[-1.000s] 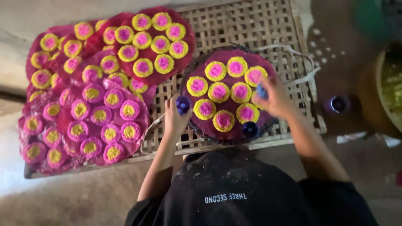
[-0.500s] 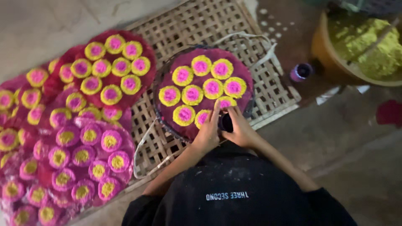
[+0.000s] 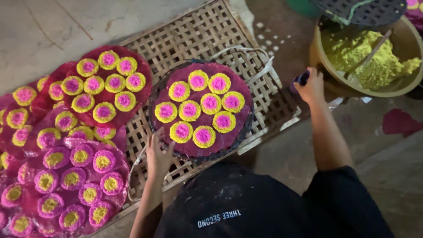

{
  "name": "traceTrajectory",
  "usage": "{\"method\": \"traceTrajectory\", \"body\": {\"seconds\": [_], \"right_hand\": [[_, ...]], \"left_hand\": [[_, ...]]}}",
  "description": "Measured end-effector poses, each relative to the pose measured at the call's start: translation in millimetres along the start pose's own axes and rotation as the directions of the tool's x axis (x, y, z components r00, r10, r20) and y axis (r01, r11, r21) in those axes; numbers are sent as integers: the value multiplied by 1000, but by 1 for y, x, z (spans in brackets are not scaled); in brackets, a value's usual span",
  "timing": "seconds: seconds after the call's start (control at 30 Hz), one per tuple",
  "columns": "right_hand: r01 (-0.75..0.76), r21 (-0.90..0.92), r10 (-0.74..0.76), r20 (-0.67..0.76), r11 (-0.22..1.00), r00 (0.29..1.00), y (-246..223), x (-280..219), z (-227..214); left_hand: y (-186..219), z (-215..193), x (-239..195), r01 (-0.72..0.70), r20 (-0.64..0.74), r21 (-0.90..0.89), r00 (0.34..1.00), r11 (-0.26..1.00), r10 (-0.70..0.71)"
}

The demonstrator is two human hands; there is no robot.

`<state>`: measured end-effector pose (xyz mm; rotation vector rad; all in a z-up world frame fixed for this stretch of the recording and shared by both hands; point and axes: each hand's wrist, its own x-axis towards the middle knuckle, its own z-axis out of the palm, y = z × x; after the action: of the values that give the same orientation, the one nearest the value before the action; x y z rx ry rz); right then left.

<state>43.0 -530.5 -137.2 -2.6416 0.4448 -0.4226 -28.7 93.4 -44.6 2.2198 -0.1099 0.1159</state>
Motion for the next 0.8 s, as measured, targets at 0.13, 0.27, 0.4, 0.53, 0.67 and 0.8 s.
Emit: {"method": "traceTrajectory", "body": {"seconds": [0.13,0.27,0.4,0.53,0.67,0.8], "right_hand": [[12,-23,-12,7,1000,1000,4,2,12],[85,-103,-81,43,991,996,-20,4,-2],[37,-306,-63,-73,951,995,-66,-15,-17],[385,-122,-399,-122,915,909,-131,-14,2],[428,-49,-421,105,903,901,-182,-19,54],[305,-71,-299,83,950,950,-200,-22,84]], "left_hand": [[-14,-5,-10,83,-59,23,995,996,-82],[-25,-2,-10,85,-104,-46,991,995,-89],[-34,1,-12,140,-119,161,985,977,-122],[-41,8,9,138,-140,532,987,836,-74],[-52,27,28,259,-169,649,966,715,-196],[-62,45,41,276,-245,659,958,700,-146]]}}
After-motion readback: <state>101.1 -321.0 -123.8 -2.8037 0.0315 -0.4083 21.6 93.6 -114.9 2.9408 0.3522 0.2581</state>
